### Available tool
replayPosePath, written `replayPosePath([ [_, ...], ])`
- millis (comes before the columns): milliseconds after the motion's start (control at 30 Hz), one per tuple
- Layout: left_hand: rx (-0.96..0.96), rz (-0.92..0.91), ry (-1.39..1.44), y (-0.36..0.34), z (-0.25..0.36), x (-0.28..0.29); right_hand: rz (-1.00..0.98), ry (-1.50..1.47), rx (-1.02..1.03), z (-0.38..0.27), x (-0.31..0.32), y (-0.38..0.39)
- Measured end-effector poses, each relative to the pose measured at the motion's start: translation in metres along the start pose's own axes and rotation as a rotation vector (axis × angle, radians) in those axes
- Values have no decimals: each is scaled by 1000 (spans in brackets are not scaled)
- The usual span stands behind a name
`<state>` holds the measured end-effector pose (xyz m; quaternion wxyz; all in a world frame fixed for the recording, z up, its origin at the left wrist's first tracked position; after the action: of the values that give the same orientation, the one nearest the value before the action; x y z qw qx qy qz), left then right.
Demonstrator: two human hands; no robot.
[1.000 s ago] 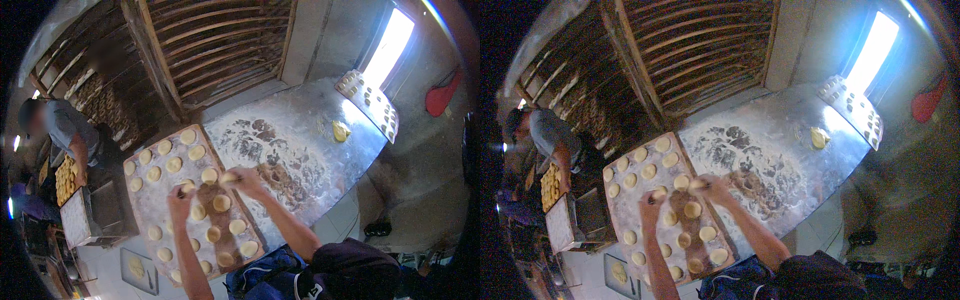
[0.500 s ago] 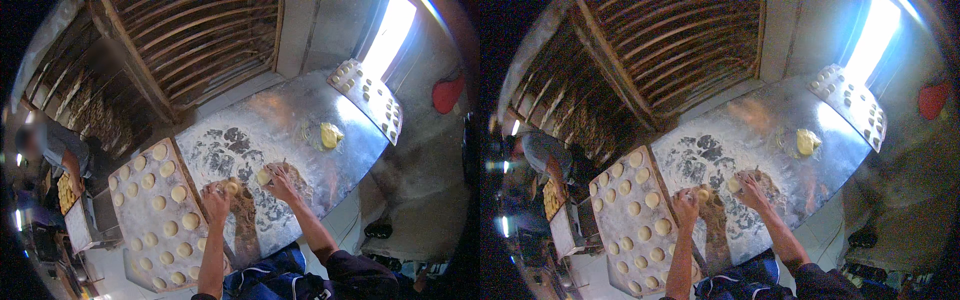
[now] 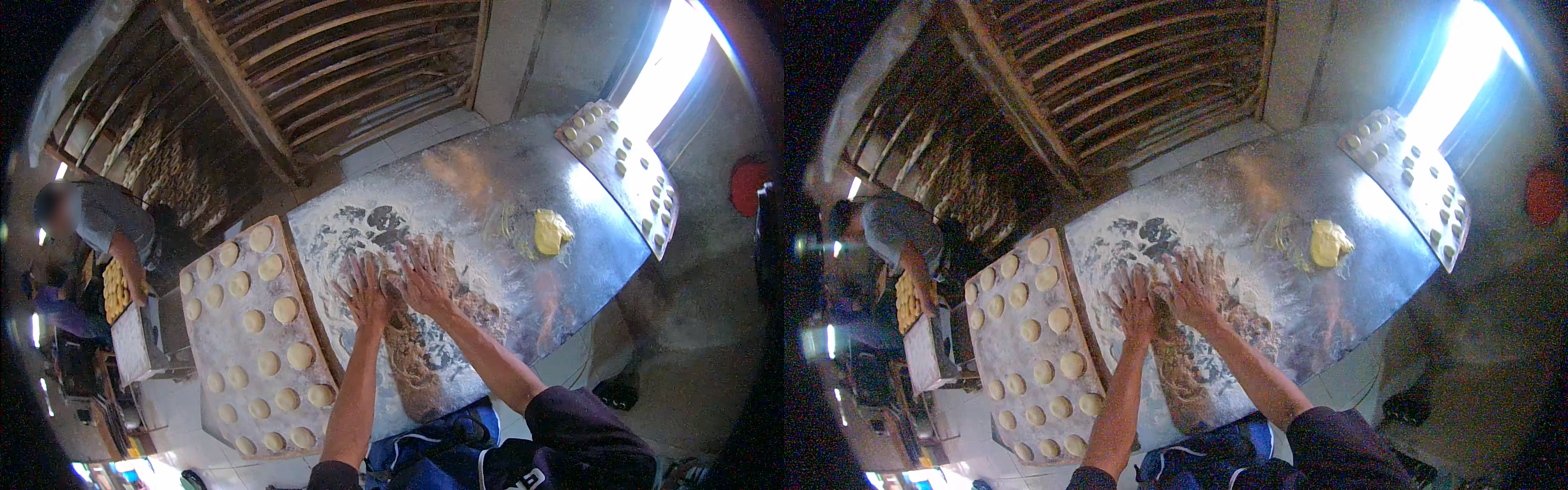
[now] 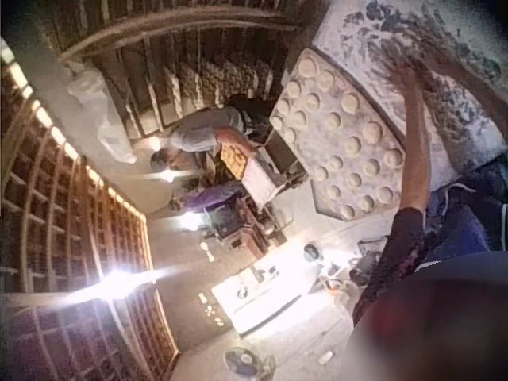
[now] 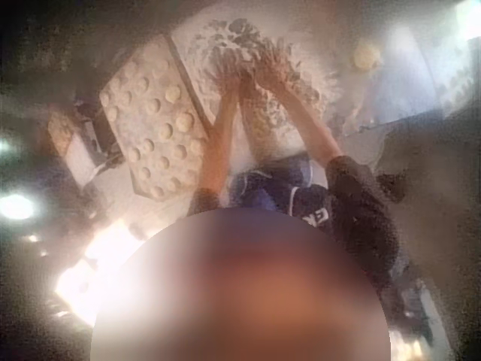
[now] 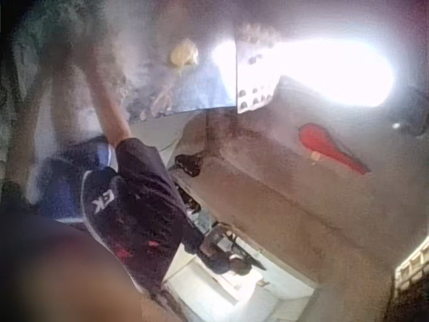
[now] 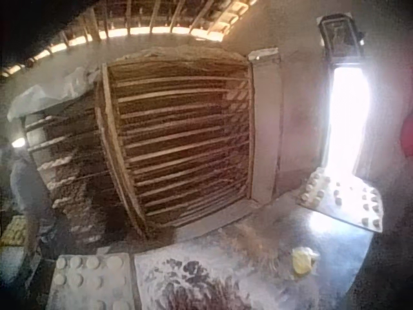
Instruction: The person shapes dough into ring forms by hand and places them onto a wooden board. They work alongside another person who also shapes dough and arranges it on trays. The workspace is a bakery with multiple racks and a metal table.
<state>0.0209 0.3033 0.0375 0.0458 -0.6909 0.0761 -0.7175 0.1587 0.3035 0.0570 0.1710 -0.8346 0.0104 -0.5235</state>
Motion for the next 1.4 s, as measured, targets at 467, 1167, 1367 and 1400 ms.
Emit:
replayPosePath([
  [467, -24, -125, 146, 59, -42, -5, -59, -242, -281, 42, 1, 64],
  [1167, 552, 183, 653, 122, -573, 75, -513, -1014, 3, -409, -190, -71],
  [1367, 462, 130, 631, 143, -616, 53, -443, -385, 12, -440, -215, -62],
  [1400, 379, 104, 659, 144, -612, 56, -399, -332, 22, -441, -211, -59],
])
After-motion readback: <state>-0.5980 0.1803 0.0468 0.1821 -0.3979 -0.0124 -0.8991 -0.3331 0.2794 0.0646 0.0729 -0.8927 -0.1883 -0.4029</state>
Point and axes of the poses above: each hand's wrist, its own y-axis away from the middle knuckle, its own x-axis out of the back of the hand, z = x × y, the point moved 8 cm from there along -y, towards the middle knuckle, and after that the axes turned 8 degrees about -y, right-handed, at the moved point
